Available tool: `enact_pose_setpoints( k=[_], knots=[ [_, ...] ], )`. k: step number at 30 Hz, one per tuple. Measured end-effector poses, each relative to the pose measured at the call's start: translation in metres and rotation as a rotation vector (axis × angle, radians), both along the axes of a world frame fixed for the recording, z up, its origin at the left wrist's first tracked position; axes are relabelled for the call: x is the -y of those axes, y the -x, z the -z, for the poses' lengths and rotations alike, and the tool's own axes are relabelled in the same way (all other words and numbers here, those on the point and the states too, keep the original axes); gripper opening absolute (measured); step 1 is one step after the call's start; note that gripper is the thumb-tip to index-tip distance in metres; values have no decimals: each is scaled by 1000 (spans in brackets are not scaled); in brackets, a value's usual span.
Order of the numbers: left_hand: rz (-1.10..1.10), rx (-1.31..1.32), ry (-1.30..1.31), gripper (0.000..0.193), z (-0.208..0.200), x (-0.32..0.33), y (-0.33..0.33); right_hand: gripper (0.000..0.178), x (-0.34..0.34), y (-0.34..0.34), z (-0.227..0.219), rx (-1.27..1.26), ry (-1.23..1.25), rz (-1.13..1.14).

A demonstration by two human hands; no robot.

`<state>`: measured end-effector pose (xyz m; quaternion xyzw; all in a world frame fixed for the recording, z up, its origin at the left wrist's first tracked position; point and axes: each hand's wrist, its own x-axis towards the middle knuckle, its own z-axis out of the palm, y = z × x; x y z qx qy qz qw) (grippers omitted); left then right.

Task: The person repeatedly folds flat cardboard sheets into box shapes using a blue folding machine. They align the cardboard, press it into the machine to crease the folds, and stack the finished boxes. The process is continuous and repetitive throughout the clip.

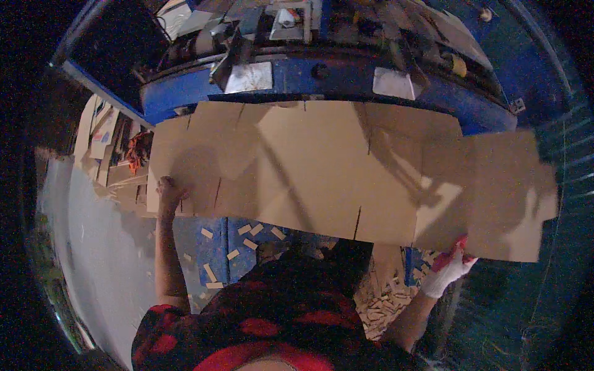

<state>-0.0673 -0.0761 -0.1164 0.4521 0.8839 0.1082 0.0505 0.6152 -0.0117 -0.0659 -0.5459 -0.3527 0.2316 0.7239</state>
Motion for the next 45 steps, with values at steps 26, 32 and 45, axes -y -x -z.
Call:
enact_pose_setpoints(
  k=[26, 32, 45],
  knots=[
    [650, 37, -805, 57, -83, -138, -121, 42, -173, 153, -40, 1857, -422, -401],
    [584, -17, -714, 56, -61, -196, -110, 41, -241, 164, -34, 1868, -286, -538],
    [780, 176, -490, 50, -89, -331, -122, 50, -363, 204, -61, 1506, -196, -441]
  ],
)
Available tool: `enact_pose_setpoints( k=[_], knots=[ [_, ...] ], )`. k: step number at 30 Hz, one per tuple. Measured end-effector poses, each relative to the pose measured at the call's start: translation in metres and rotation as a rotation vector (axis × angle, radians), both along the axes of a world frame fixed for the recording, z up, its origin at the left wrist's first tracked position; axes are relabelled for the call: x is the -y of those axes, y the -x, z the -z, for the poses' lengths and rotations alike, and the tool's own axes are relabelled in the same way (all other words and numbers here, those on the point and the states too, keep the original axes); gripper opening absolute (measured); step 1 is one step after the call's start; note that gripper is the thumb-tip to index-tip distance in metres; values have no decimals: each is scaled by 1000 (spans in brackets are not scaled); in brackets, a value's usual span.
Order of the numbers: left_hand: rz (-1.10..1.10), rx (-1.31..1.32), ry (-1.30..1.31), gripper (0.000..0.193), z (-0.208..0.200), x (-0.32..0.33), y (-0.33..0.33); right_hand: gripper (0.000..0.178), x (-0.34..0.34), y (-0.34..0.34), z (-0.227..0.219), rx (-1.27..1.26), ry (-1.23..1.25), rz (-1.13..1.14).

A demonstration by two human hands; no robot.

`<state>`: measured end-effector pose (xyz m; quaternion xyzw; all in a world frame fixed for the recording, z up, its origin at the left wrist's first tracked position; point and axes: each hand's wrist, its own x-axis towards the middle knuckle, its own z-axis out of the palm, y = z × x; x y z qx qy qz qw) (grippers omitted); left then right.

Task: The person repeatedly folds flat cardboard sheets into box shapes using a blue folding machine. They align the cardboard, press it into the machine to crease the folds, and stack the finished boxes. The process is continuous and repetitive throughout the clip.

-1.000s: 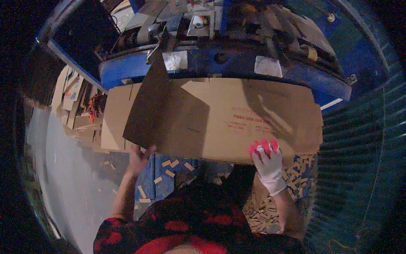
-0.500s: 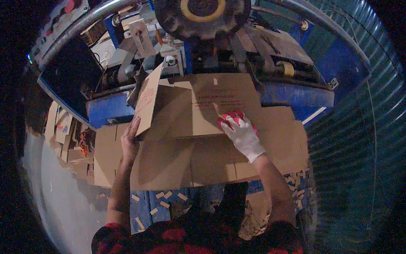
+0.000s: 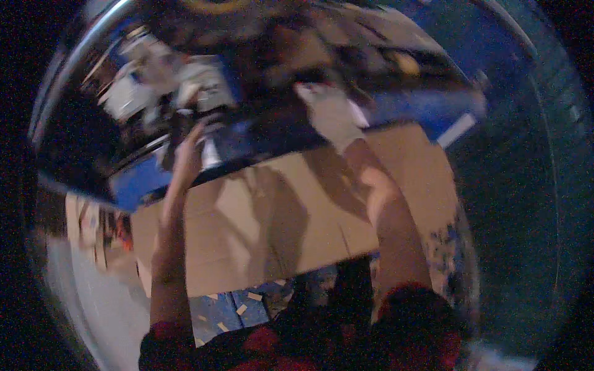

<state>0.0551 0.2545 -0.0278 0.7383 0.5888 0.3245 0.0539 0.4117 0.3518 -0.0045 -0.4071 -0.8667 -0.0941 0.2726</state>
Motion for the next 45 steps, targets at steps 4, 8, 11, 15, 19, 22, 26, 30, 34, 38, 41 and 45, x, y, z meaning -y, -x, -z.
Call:
enact_pose_setpoints(
  k=[4, 8, 11, 15, 19, 22, 26, 30, 34, 38, 41, 45],
  knots=[
    [-262, -207, 12, 41, 37, 137, 53, 51, 99, -105, 26, -189, -65, 315],
    [-791, -442, 220, 49, 86, 275, 123, 72, 158, -242, 46, -230, 47, 1008],
    [-980, -516, 424, 60, 113, 323, 151, 83, 172, -322, 88, -192, 212, 1417],
    [-854, -949, 713, 70, 125, 330, 156, 53, 165, -396, 141, -984, 739, 813],
    [-958, -346, 523, 73, 123, 322, 155, 35, 168, -412, 160, -755, 521, 974],
    [-981, -223, 483, 73, 123, 322, 159, 30, 167, -400, 151, -664, 531, 1126],
    [-965, -488, 642, 78, 117, 322, 158, 31, 164, -377, 127, -422, 459, 1175],
    [-1048, -348, 577, 82, 108, 313, 142, 31, 166, -356, 100, -173, 488, 1186],
    [-1082, -219, 591, 83, 113, 304, 140, 24, 166, -351, 64, 227, 445, 1270],
    [-921, -393, 486, 80, 127, 318, 172, 26, 185, -387, 18, 244, 682, 1502],
    [-650, -279, 405, 73, 124, 323, 181, 33, 235, -399, 17, 413, 882, 1534],
    [-628, -212, 238, 68, 104, 272, 119, 64, 284, -333, 74, 197, 236, 1767]
  ],
)
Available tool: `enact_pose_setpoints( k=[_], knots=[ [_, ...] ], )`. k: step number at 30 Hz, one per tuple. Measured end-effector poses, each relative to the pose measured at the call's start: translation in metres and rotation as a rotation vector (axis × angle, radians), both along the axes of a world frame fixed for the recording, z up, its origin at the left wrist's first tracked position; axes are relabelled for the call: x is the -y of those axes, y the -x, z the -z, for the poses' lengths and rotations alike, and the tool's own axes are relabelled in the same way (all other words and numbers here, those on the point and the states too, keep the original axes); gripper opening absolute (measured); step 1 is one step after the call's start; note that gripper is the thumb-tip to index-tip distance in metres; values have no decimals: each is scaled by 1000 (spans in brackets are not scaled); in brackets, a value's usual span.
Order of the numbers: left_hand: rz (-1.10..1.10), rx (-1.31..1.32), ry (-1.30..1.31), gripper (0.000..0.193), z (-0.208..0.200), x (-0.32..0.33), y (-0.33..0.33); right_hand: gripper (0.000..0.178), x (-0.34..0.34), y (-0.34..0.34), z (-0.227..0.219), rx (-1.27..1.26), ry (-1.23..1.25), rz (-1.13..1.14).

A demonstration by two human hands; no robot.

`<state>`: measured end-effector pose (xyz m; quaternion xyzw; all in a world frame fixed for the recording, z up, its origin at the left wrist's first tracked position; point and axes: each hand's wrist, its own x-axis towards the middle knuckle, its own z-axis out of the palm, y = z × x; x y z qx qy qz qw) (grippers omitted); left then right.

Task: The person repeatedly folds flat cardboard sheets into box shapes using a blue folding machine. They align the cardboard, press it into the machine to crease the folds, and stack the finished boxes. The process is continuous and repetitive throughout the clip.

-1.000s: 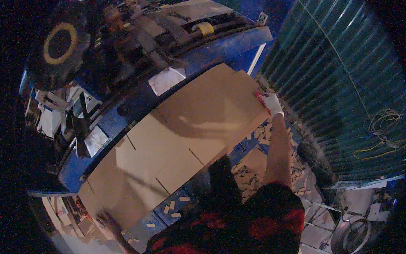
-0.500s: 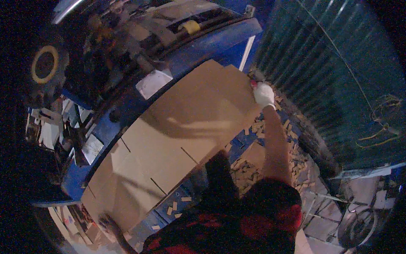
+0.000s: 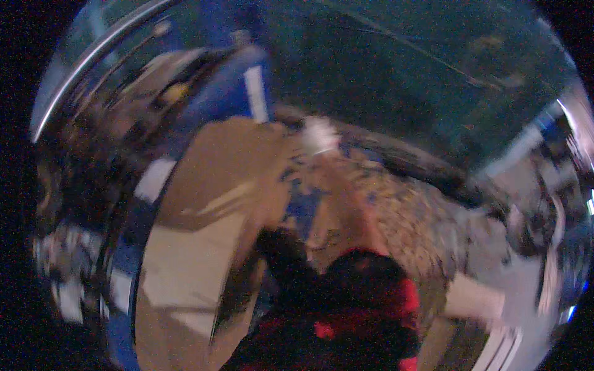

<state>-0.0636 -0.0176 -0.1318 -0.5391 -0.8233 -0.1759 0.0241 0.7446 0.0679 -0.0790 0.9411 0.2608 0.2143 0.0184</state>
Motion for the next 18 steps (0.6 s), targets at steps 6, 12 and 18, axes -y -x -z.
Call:
enact_pose_setpoints(
  k=[6, 12, 18],
  knots=[
    [214, 229, -120, 62, -53, -44, -93, 136, -63, 150, 41, -1160, -1068, 81],
    [314, 399, -138, 57, -73, -61, -107, 123, -55, 164, 11, -1202, -647, 45],
    [212, 645, -189, 53, -109, -29, -51, 92, -27, 161, 11, -1018, -725, -98]
  ],
)
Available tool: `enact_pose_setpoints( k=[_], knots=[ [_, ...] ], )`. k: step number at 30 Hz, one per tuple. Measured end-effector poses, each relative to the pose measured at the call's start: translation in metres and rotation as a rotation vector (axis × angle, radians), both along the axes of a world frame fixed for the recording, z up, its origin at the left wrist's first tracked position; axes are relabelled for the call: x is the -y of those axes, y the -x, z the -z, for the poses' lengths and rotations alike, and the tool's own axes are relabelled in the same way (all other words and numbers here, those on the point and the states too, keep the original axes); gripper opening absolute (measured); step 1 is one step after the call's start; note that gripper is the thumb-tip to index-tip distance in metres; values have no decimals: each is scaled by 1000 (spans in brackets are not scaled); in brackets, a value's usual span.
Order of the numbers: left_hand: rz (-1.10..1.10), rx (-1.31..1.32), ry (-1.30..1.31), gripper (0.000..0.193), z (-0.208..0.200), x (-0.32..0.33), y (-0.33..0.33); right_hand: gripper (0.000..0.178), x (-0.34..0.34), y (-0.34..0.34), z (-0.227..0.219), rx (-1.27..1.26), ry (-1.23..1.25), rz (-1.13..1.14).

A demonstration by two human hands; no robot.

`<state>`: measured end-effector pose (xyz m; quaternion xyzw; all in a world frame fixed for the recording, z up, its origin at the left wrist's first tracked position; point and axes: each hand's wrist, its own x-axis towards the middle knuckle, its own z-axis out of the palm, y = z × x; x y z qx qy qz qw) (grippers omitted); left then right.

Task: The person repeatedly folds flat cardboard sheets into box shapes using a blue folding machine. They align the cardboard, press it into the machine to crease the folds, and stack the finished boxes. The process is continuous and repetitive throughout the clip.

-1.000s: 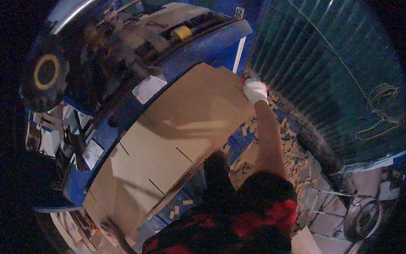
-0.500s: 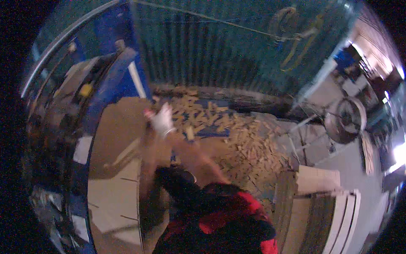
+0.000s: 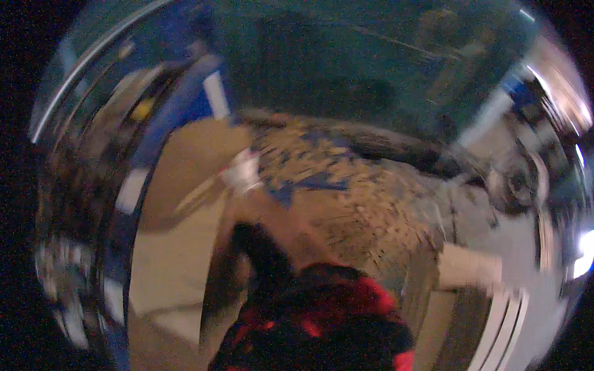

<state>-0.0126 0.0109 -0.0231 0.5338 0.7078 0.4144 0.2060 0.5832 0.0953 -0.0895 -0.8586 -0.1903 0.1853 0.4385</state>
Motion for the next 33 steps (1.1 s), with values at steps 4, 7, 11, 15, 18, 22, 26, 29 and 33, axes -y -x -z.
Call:
enact_pose_setpoints(
  k=[4, 7, 11, 15, 18, 22, 26, 29, 33],
  knots=[
    [-251, 253, 16, 52, -14, 96, 56, 69, 48, -5, -29, 189, -267, -26],
    [-153, 301, -112, 57, 1, 136, 52, 58, 87, 2, -74, -76, -837, -172],
    [-293, 430, -79, 58, 30, 132, -4, 61, 115, 60, -98, 107, -602, -539],
    [89, 120, -118, 63, 47, 107, -65, 58, 113, 118, -83, 979, -77, -1728],
    [210, -216, -162, 69, 49, 96, -87, 55, 97, 130, -63, 1274, -59, -1667],
    [231, -297, -206, 66, 35, 80, -89, 51, 77, 120, -53, 1349, -459, -1602],
    [240, -424, -290, 65, 17, 33, -81, 47, 37, 108, -69, 1355, -348, -1597],
    [202, -475, -374, 69, 13, -9, -76, 45, -11, 116, -72, 1450, -403, -1501],
    [152, -500, -444, 75, 19, -65, -72, 45, -80, 120, -67, 1493, -502, -1470]
  ],
)
